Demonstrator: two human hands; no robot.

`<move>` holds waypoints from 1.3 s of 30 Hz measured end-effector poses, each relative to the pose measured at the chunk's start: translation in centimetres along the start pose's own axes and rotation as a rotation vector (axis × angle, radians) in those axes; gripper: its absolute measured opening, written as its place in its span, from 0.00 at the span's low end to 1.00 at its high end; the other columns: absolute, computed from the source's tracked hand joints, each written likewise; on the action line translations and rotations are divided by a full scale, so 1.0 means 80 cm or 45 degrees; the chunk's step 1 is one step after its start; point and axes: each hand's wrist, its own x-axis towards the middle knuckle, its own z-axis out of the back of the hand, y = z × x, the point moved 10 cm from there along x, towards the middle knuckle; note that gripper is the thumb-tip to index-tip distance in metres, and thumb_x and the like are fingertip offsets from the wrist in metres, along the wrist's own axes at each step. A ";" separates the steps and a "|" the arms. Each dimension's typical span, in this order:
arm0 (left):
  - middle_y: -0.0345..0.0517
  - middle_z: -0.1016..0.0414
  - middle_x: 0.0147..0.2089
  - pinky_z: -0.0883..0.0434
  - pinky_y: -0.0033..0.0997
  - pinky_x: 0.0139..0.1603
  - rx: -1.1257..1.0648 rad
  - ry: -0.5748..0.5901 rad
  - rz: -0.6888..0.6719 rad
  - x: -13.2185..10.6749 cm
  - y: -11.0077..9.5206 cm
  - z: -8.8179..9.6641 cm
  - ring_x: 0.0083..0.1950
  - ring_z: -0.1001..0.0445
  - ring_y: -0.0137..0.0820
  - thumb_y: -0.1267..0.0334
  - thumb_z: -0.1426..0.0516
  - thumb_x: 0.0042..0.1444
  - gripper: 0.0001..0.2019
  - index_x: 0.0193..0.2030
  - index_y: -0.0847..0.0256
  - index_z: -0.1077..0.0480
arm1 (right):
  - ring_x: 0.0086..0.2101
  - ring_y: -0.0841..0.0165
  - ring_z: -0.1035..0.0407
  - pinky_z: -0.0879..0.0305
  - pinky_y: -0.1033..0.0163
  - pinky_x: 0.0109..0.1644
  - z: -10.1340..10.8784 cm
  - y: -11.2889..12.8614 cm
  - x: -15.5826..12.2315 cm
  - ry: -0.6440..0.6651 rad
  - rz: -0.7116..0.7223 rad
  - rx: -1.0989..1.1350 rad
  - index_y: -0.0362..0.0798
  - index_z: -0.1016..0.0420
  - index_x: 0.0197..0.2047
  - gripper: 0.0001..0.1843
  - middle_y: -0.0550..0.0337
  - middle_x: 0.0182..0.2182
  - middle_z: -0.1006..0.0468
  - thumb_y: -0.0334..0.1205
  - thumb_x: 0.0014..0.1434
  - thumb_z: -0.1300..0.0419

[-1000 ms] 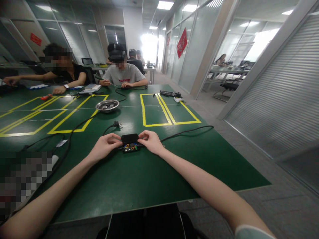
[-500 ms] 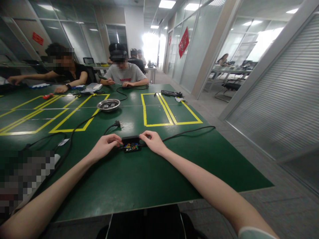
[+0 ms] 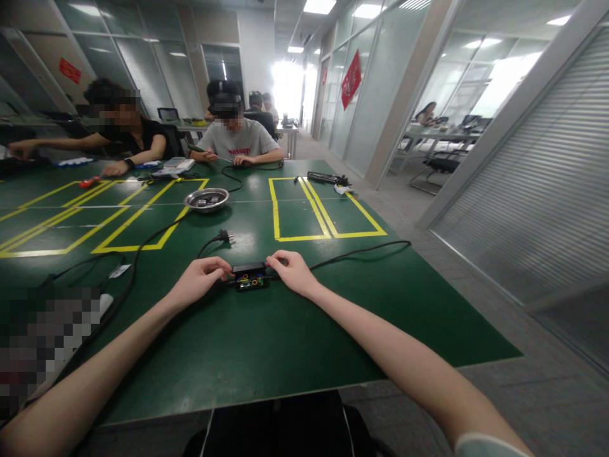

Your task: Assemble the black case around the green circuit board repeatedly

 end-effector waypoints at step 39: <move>0.43 0.28 0.31 0.34 0.35 0.40 0.915 0.111 -0.667 -0.032 -0.059 -0.045 0.35 0.30 0.37 0.47 0.41 0.64 0.17 0.34 0.58 0.32 | 0.41 0.62 0.28 0.31 0.59 0.46 -0.037 0.059 -0.031 0.277 0.513 -0.528 0.48 0.25 0.47 0.15 0.54 0.42 0.22 0.42 0.58 0.29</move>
